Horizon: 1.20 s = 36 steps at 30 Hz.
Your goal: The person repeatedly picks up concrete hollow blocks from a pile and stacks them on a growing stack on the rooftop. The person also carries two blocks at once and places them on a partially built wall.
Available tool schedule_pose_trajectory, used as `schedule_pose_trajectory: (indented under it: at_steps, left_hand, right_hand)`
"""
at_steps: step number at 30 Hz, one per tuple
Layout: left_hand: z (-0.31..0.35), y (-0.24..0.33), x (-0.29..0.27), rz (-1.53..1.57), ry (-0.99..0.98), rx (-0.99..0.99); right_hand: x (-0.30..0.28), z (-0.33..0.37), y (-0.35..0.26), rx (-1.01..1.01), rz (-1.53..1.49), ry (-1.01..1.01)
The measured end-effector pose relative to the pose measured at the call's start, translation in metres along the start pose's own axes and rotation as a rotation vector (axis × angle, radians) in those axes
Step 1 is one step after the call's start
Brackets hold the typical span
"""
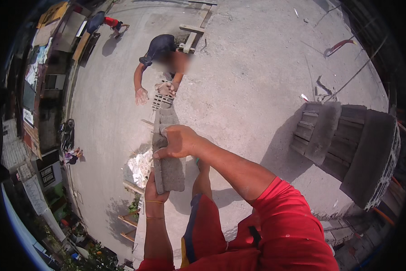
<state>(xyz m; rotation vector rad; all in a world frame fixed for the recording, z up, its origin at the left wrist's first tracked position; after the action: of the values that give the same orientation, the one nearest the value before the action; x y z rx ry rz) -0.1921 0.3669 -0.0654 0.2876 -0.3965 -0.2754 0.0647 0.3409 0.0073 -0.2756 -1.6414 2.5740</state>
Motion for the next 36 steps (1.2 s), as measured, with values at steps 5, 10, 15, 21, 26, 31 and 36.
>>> schedule_pose_trajectory:
  at_steps: [5, 10, 15, 21, 26, 31, 36]
  left_hand:
    - [0.071, -0.083, 0.032, -0.382, -0.090, -0.328]
    - [0.103, -0.209, 0.062, -0.693, -0.117, -0.565]
    - [0.094, -0.354, 0.109, -1.122, -0.283, -0.715]
    - [0.052, -0.458, 0.196, -1.764, -0.177, -0.312]
    - [0.051, -0.452, 0.178, -1.719, -0.384, -0.360]
    - [0.000, -0.400, 0.107, -1.703, -0.270, -0.370]
    - [-0.032, -0.367, 0.049, -1.608, -0.252, -0.400]
  right_hand:
    - [0.025, 0.196, 0.096, 0.179, -0.371, 0.186]
    - [0.056, 0.377, 0.179, 0.296, -0.783, 0.241]
    - [0.089, 0.562, 0.252, 0.533, -0.739, 0.690]
    - [0.070, 0.692, 0.346, 0.670, -0.574, 1.212]
    - [0.012, 0.751, 0.461, 0.842, -0.400, 1.492]
    - [-0.031, 0.754, 0.576, 0.823, -0.316, 1.611]
    - [-0.050, 0.693, 0.632, 0.719, -0.125, 1.669]
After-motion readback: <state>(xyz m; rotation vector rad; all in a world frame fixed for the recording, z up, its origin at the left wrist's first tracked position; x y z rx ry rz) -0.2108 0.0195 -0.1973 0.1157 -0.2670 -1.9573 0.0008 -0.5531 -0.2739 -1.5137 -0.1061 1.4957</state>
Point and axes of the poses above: each hand's wrist, its own z-axis away from the middle knuckle, its own x-axis out of the palm, y = z × x, the point moved 6 cm from there along -z, towards the middle knuckle, and after that the axes turned 13 degrees about -z, right-handed, at the moved point
